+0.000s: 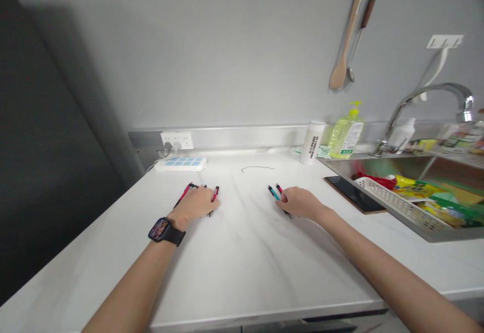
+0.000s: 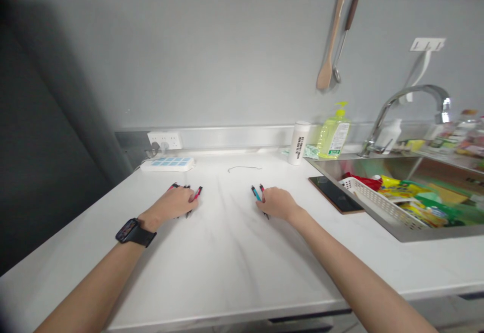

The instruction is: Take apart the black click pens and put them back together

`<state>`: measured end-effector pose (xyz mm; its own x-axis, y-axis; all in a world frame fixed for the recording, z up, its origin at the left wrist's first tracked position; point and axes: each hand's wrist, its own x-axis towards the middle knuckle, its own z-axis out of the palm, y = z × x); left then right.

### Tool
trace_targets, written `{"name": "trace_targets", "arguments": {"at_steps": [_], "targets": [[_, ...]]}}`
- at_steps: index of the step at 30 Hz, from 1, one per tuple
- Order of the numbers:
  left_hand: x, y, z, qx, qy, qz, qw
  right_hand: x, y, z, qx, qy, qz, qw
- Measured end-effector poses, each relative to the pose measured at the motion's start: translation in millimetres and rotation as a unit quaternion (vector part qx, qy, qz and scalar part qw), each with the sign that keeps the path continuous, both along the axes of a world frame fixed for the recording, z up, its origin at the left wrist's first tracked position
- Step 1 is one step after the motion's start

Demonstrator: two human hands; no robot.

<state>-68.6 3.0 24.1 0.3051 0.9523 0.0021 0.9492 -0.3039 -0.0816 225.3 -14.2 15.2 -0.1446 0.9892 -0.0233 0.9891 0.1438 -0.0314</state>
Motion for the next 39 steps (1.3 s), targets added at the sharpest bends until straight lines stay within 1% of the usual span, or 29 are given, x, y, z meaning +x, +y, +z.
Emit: {"name": "trace_targets", "arguments": {"at_steps": [4,9,12,14,17,19,25,29,33,39], "targets": [[0.8,-1.3,0.3,-0.008,-0.008,0.002,1.0,2.4,2.5,-1.7,0.012,-0.011,-0.025,1.0],[2.7,-2.8,-0.2,-0.013,-0.023,-0.002,1.0,9.9,6.0,0.4,0.014,0.02,-0.037,0.999],[3.1,-2.5,-1.5,-0.015,-0.033,-0.006,0.999,16.8,9.6,-1.1,-0.004,0.021,-0.052,0.998],[2.7,-1.9,-2.7,-0.013,-0.037,-0.01,0.999,20.9,12.5,-4.0,-0.019,0.03,-0.043,0.998],[1.9,-0.7,-4.1,-0.01,-0.034,-0.016,0.999,23.7,15.9,-8.0,-0.025,0.077,-0.021,0.996],[1.7,-0.4,-4.6,-0.012,-0.033,-0.015,0.999,23.6,16.7,-8.7,-0.027,0.1,-0.026,0.994],[3.8,-3.1,-2.4,-0.012,-0.029,-0.014,0.999,24.4,16.1,-5.9,-0.028,0.088,-0.033,0.995],[4.6,-4.5,-1.4,-0.018,-0.028,-0.007,0.999,23.9,16.7,-8.5,-0.033,0.082,-0.033,0.996],[3.4,-3.4,-3.0,-0.015,-0.03,-0.012,0.999,20.8,17.8,-13.6,-0.005,0.087,-0.035,0.996],[3.9,-4.0,-2.0,-0.02,-0.044,-0.013,0.999,27.2,24.3,-18.2,0.028,0.115,0.004,0.993]]}}
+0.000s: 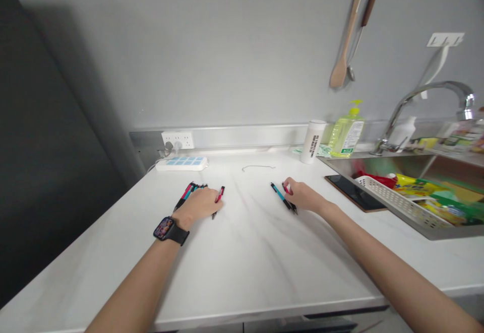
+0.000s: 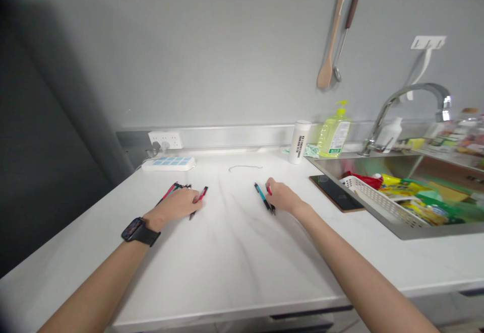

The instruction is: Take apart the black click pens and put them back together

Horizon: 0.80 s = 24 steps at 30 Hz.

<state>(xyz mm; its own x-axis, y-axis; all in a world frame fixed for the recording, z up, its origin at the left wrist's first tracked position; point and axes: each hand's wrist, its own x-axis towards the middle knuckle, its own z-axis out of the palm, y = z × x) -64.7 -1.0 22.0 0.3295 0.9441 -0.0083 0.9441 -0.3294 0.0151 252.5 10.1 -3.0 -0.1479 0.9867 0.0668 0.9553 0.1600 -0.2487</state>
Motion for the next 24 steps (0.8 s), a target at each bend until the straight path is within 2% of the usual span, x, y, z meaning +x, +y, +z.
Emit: {"name": "trace_targets", "arguments": {"at_steps": [8,18,24], "targets": [[3.0,-3.4,2.7,-0.001,-0.007,0.0,1.0,1.1,0.0,0.4,0.001,-0.002,0.013,1.0],[1.9,-1.5,1.2,-0.004,-0.004,-0.008,1.0,9.2,4.9,-1.1,0.015,-0.012,-0.065,0.998],[1.9,-2.2,2.3,-0.004,-0.002,-0.009,1.0,3.1,-1.1,6.9,0.026,-0.028,-0.039,0.999]]}}
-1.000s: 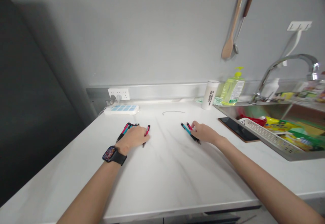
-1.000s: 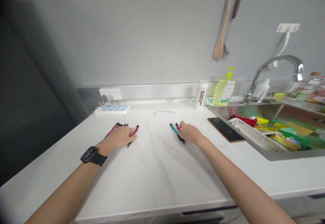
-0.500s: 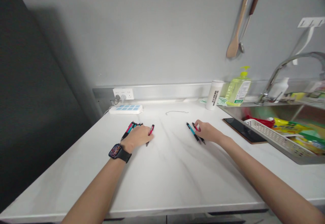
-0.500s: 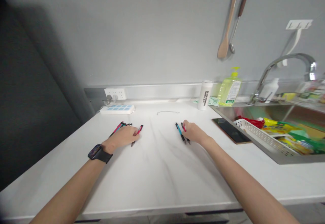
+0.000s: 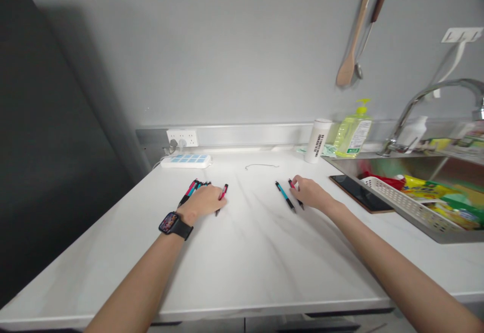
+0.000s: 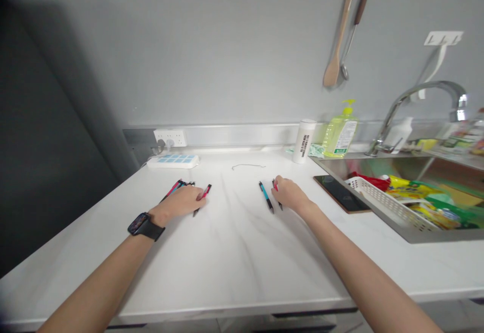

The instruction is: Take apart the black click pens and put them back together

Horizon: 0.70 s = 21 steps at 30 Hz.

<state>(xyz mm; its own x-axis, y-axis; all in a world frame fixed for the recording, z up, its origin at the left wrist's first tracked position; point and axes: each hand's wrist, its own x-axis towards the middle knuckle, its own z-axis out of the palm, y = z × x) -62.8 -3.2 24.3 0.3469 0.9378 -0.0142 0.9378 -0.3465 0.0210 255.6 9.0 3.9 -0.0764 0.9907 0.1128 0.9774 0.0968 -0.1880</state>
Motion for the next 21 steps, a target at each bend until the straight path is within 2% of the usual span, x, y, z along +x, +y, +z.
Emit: {"name": "trace_targets", "arguments": {"at_steps": [3,9,17,21], "targets": [[-0.1,0.1,-0.4,0.001,-0.001,0.0,1.0,-7.7,-6.1,6.7,0.031,0.0,0.019,0.999],[-0.2,-0.1,-0.9,0.003,0.006,-0.003,1.0,-20.1,-10.8,0.6,-0.021,0.001,0.09,0.996],[-0.4,2.0,-1.4,-0.005,0.001,-0.006,1.0,-11.6,-6.9,-3.5,-0.004,-0.021,0.036,0.999],[-0.5,1.1,-0.5,-0.005,-0.001,-0.012,1.0,-4.7,-2.6,-2.0,0.023,0.026,0.047,0.998]]}}
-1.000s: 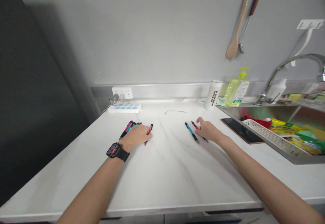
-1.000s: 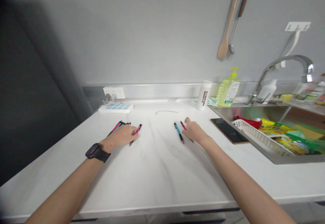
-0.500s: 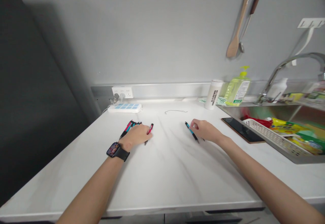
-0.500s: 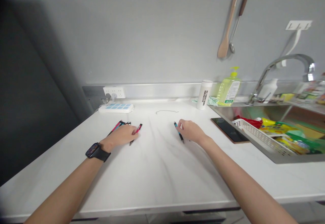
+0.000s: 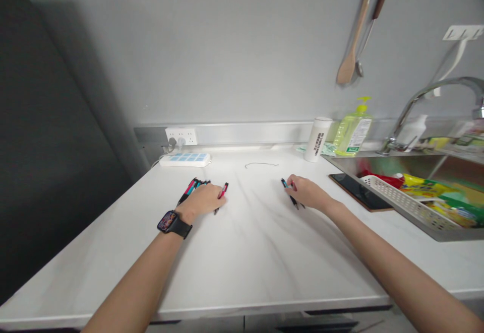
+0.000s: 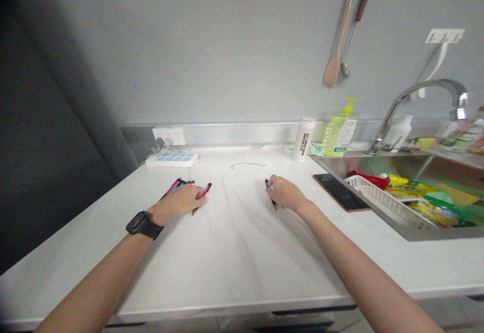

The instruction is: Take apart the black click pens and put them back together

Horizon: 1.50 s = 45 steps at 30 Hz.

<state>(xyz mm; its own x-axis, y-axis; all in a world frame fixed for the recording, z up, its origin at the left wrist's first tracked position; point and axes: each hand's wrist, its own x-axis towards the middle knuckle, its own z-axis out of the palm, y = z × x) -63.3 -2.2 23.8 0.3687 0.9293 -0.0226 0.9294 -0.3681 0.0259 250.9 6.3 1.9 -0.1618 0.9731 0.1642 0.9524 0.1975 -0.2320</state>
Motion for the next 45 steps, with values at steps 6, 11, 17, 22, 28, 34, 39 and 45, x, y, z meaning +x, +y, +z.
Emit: {"name": "trace_targets", "arguments": {"at_steps": [6,11,17,22,28,34,39,45], "targets": [[-0.2,0.1,-0.6,0.002,-0.002,0.0,1.0,-0.2,2.8,4.3,0.046,0.066,0.076,0.994],[2.9,-3.4,2.8,0.018,-0.011,-0.024,0.999,-16.4,-13.6,6.7,0.016,0.096,0.187,0.978],[26.7,-22.2,9.8,0.094,-0.073,-0.156,0.98,-64.8,-39.4,-10.7,-0.184,0.358,0.216,0.889],[48.9,-29.7,-2.1,0.108,-0.102,-0.273,0.95,-87.2,-43.0,-23.1,-0.218,0.552,0.184,0.784],[53.6,-28.0,-10.0,0.124,-0.106,-0.295,0.942,-85.0,-44.8,-16.3,-0.211,0.633,0.11,0.736],[51.7,-28.9,-3.4,0.125,-0.083,-0.281,0.948,-84.2,-48.7,-8.0,-0.225,0.652,0.104,0.717],[45.2,-26.3,3.6,0.132,-0.061,-0.259,0.955,-84.7,-50.7,-8.6,-0.243,0.65,0.125,0.709],[43.9,-26.6,3.9,0.111,-0.067,-0.266,0.955,-84.3,-49.2,-8.6,-0.235,0.666,0.124,0.697]]}}
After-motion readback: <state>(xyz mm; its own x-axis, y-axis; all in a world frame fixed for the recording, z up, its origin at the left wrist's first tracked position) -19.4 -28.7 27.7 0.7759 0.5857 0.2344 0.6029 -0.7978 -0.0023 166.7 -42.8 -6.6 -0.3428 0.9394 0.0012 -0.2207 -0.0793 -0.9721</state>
